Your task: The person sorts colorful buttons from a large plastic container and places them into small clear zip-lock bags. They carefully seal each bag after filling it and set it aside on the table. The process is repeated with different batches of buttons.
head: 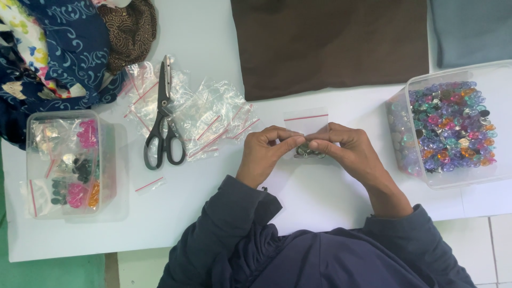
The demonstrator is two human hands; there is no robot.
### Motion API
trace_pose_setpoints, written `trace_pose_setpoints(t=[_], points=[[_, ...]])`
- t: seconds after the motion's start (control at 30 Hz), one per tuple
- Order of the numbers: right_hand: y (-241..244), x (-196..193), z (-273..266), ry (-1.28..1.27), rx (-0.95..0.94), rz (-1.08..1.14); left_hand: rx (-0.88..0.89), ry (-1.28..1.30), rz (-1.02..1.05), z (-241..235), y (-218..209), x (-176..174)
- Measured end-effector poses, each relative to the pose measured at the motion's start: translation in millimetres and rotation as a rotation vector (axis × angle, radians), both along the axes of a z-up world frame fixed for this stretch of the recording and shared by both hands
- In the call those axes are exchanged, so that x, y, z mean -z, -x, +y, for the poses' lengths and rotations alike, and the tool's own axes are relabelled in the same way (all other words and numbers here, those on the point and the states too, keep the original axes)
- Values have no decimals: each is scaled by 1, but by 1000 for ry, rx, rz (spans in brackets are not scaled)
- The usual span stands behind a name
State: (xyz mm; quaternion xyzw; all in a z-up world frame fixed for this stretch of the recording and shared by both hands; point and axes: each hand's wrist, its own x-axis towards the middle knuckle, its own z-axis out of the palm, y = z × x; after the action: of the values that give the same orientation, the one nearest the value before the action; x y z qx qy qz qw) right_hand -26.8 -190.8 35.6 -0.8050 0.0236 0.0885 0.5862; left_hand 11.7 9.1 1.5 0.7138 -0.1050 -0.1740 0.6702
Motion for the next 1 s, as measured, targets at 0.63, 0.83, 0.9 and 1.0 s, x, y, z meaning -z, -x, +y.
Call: trace_pose_setpoints(t=[0.63, 0.83, 0.9, 1.0], points=[[0, 2, 17, -119, -24, -47, -52, 20, -99, 0, 4, -7], [-4, -12, 42, -104, -89, 142, -187, 23, -130, 28, 7, -19], [-7, -8, 53, -46, -150, 221, -275, -4, -147, 50, 14, -26], [-12, -17, 83, -93, -181, 400, -331, 72, -85, 87, 27, -62]])
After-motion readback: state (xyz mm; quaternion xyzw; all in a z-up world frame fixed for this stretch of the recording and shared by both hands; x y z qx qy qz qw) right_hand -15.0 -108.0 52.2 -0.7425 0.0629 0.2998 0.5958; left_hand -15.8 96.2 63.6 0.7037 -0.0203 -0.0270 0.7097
